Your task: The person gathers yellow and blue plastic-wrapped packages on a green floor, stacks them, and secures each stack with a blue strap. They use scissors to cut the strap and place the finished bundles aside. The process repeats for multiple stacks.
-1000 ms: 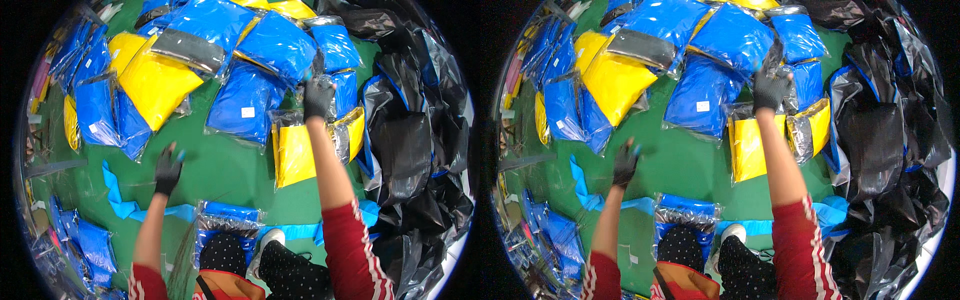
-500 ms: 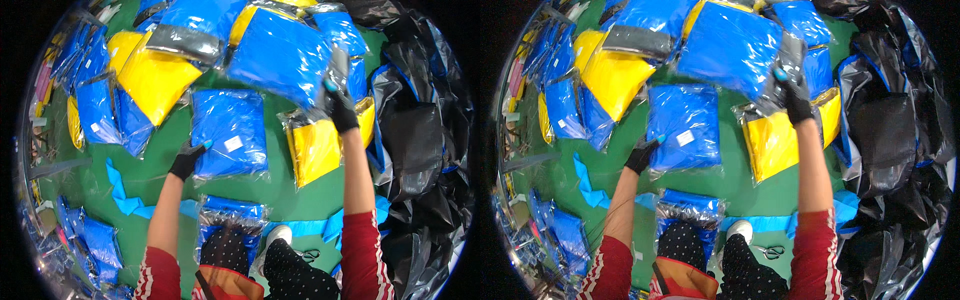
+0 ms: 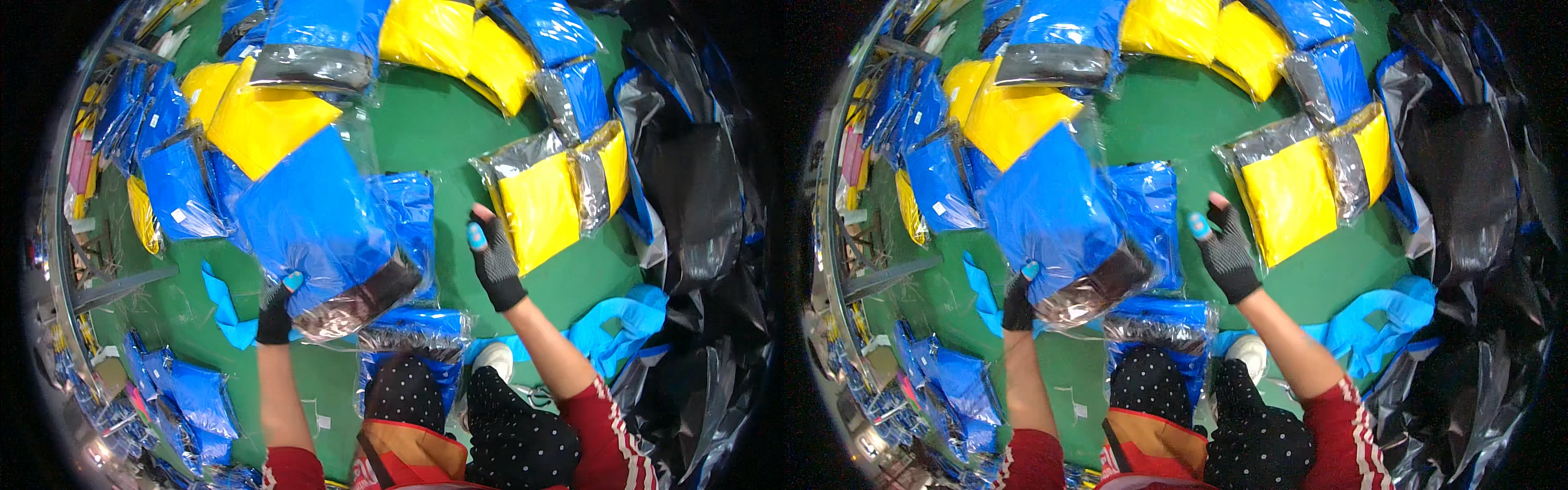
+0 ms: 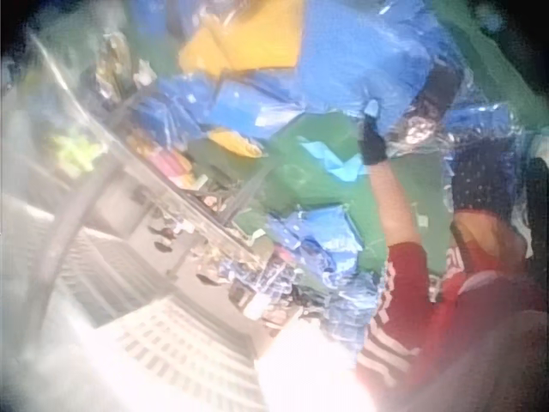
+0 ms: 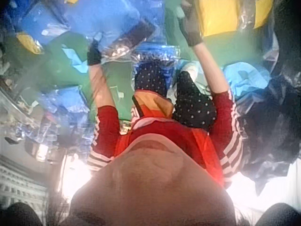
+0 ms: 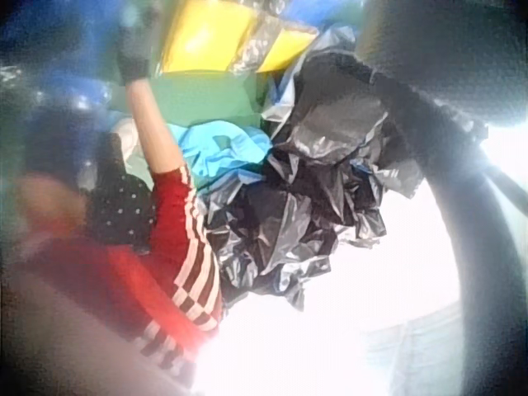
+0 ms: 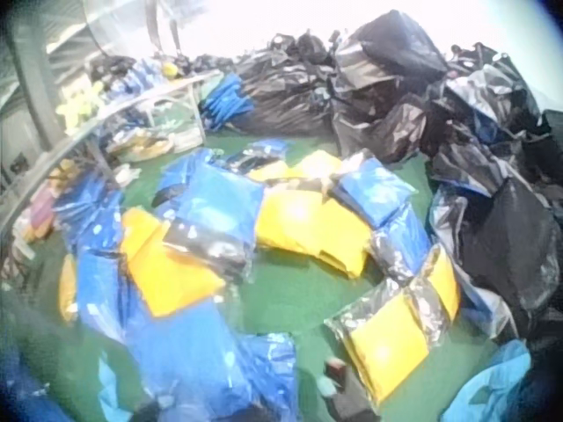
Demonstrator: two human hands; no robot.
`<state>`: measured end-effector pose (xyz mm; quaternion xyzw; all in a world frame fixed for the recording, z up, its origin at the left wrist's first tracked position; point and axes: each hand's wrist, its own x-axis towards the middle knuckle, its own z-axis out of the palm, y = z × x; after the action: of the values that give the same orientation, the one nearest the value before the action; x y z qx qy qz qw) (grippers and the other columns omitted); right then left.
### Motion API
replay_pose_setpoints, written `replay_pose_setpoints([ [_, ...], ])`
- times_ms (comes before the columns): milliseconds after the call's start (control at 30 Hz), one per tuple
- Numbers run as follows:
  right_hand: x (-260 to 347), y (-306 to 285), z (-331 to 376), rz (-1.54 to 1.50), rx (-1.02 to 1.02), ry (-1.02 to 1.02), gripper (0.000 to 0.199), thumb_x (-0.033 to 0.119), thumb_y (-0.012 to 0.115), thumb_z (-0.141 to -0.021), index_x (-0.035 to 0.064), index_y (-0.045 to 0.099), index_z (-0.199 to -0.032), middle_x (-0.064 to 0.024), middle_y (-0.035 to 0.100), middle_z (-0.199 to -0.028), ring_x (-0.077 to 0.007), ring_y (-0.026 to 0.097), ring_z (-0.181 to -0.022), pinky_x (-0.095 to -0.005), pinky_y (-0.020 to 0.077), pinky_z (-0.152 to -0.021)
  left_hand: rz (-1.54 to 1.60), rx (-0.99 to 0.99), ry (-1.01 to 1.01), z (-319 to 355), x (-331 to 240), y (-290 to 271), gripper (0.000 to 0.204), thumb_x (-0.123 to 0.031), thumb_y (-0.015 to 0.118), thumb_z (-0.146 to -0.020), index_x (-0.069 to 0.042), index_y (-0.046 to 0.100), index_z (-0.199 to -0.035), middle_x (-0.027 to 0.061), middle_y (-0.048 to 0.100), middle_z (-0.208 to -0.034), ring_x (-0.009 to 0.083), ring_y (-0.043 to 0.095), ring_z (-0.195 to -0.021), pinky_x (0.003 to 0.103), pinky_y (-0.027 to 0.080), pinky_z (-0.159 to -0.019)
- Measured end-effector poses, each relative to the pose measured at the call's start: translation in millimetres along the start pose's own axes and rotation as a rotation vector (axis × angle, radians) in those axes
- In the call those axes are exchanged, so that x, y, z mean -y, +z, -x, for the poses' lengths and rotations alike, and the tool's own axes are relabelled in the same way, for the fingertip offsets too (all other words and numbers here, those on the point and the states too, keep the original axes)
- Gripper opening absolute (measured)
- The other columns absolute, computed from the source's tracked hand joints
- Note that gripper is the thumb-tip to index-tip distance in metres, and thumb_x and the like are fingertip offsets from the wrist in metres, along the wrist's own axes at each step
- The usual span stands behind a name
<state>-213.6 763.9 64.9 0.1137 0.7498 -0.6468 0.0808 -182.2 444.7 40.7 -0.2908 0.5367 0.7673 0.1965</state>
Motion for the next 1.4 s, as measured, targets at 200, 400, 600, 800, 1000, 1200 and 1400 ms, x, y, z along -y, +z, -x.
replay_pose_setpoints([
  [200, -60, 67, 20, 0.306, 0.051, 0.157, 0.082, 0.051, 0.06, -0.08, -0.0078, 0.032, -0.13, -0.0272, 0.05, -0.12, -0.0364, 0.051, -0.11, -0.0415, 0.0398, -0.094, -0.409, 0.253, -0.086, -48, -10, 4, 0.054, -0.014, 0.074, -0.073, 0.0, 0.051, -0.12, 0.0117, 0.059, -0.111, 0.0212, 0.059, -0.097, 0.035, 0.048, -0.087],
  [400, -79, 68, 16, 0.387, -0.098, 0.018, 0.084, 0.06, 0.056, -0.077, -0.0053, 0.041, -0.128, -0.0306, 0.047, -0.122, -0.0423, 0.044, -0.116, -0.0443, 0.0353, -0.099, -0.627, 0.067, 0.013, -71, 32, 5, 0.069, -0.044, 0.064, -0.081, 0.001, 0.04, -0.129, 0.0121, 0.049, -0.124, 0.0212, 0.048, -0.111, 0.033, 0.041, -0.094],
  [600, -53, 34, -27, 0.569, -0.016, 0.033, 0.077, 0.059, 0.058, -0.075, 0.0049, 0.044, -0.128, -0.0258, 0.047, -0.123, -0.0421, 0.047, -0.11, -0.0445, 0.0375, -0.096, -0.299, 0.062, -0.059, -74, 47, 29, 0.074, -0.056, 0.05, -0.086, -0.002, 0.035, -0.134, 0.0126, 0.047, -0.126, 0.0217, 0.048, -0.111, 0.034, 0.042, -0.094],
  [800, -83, 23, -68, 0.139, 0.164, 0.159, 0.106, 0.063, 0.064, -0.069, -0.0074, 0.021, -0.135, -0.0342, 0.034, -0.132, -0.0409, 0.042, -0.12, -0.0391, 0.0357, -0.1, -0.239, -0.03, -0.007, -89, 61, 59, 0.075, -0.057, 0.053, -0.084, -0.003, 0.036, -0.133, 0.0136, 0.048, -0.127, 0.0248, 0.052, -0.107, 0.037, 0.044, -0.092],
  [1000, -62, 7, -82, -0.134, 0.297, 0.454, 0.106, 0.059, 0.073, -0.063, -0.0065, 0.027, -0.133, -0.0234, 0.053, -0.114, -0.0297, 0.056, -0.103, -0.0349, 0.0458, -0.087, -0.109, 0.093, -0.112, -81, 34, 83, 0.08, -0.057, 0.058, -0.08, -0.003, 0.035, -0.134, 0.0143, 0.049, -0.125, 0.0266, 0.055, -0.105, 0.04, 0.046, -0.091],
  [1200, -11, -13, -30, -0.308, 0.34, 0.209, 0.079, 0.056, 0.07, -0.068, -0.0033, 0.051, -0.117, -0.0159, 0.063, -0.101, -0.026, 0.061, -0.09, -0.0361, 0.0484, -0.082, -0.151, 0.1, -0.152, -4, -12, 86, 0.071, -0.053, 0.055, -0.084, -0.001, 0.041, -0.129, 0.0145, 0.056, -0.116, 0.0244, 0.059, -0.098, 0.038, 0.05, -0.085],
  [1400, 18, -6, 116, -0.081, 0.195, 0.12, 0.094, 0.056, 0.069, -0.07, -0.0057, 0.033, -0.13, -0.0263, 0.05, -0.12, -0.035, 0.053, -0.109, -0.0406, 0.0434, -0.092, -0.615, 0.219, -0.062, 99, -11, -6, 0.065, -0.053, 0.042, -0.09, -0.001, 0.04, -0.13, 0.0139, 0.052, -0.121, 0.0213, 0.052, -0.11, 0.037, 0.045, -0.092],
])
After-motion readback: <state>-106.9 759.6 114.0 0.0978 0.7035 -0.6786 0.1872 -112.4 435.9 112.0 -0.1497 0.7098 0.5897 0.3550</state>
